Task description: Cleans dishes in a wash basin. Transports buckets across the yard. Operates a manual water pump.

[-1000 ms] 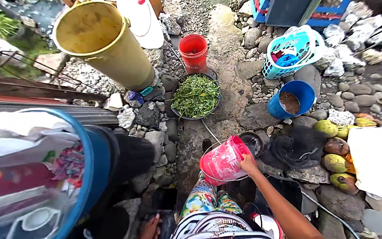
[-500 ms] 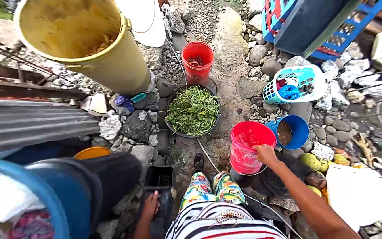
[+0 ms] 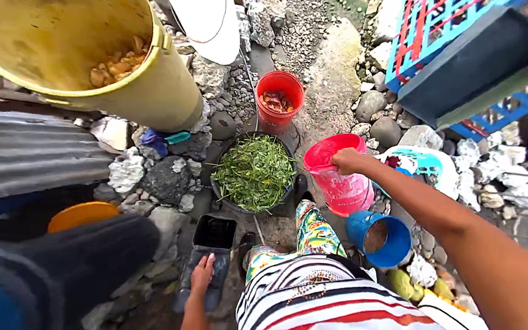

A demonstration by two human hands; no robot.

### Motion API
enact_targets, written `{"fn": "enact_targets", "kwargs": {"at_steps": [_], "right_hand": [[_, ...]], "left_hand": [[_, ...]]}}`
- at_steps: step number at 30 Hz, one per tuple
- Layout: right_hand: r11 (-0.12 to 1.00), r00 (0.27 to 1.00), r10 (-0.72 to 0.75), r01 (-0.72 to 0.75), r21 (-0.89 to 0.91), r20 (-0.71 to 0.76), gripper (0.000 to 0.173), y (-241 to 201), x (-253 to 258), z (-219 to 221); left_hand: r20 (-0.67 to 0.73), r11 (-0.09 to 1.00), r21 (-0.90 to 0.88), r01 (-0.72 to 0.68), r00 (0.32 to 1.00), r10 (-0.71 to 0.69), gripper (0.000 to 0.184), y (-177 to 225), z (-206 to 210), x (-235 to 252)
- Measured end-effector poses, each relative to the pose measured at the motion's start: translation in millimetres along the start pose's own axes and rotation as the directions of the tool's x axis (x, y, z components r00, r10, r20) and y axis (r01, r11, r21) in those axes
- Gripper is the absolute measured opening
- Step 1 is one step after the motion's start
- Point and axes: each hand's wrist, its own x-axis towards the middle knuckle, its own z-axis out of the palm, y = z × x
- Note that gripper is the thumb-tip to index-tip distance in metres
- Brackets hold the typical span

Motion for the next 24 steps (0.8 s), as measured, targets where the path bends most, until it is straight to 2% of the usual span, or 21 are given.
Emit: {"fn": "enact_targets", "kwargs": {"at_steps": [5, 9, 13, 18, 22, 24], "right_hand": [[0.97, 0.984, -0.121, 0.145, -0.195, 0.132, 0.02, 38.6, 53.3, -102.3], [0.921, 0.971, -0.101, 0.173, -0.349, 0.216, 0.027, 50.0, 92.7, -161.4], [0.871, 0.965, -0.041, 0.162, -0.465, 0.259, 0.031, 60.5, 112.6, -202.3], [0.838, 0.966, 0.067, 0.083, -0.54, 0.251, 0.034, 72.8, 112.5, -235.5], [0.829, 0.973, 0.047, 0.088, -0.552, 0.226, 0.033, 79.9, 101.9, -250.7], [0.817, 0.977, 0.03, 0.099, -0.569, 0.213, 0.032, 93.5, 100.7, -253.1]], "left_hand": [[-0.008, 0.981, -0.13, 0.142, 0.99, -0.144, 0.044, 47.8, 76.5, -69.1], [0.025, 0.927, -0.288, 0.239, 0.97, -0.242, 0.045, 50.6, 133.8, -124.9], [0.074, 0.814, -0.466, 0.347, 0.932, -0.355, 0.045, 64.3, 188.6, -169.9], [0.17, 0.645, -0.639, 0.419, 0.895, -0.413, 0.049, 76.1, 237.9, -186.5], [0.25, 0.543, -0.659, 0.521, 0.832, -0.495, 0.049, 123.5, 221.2, -184.3], [0.187, 0.504, -0.723, 0.473, 0.836, -0.515, 0.05, 119.6, 232.0, -164.7]]}}
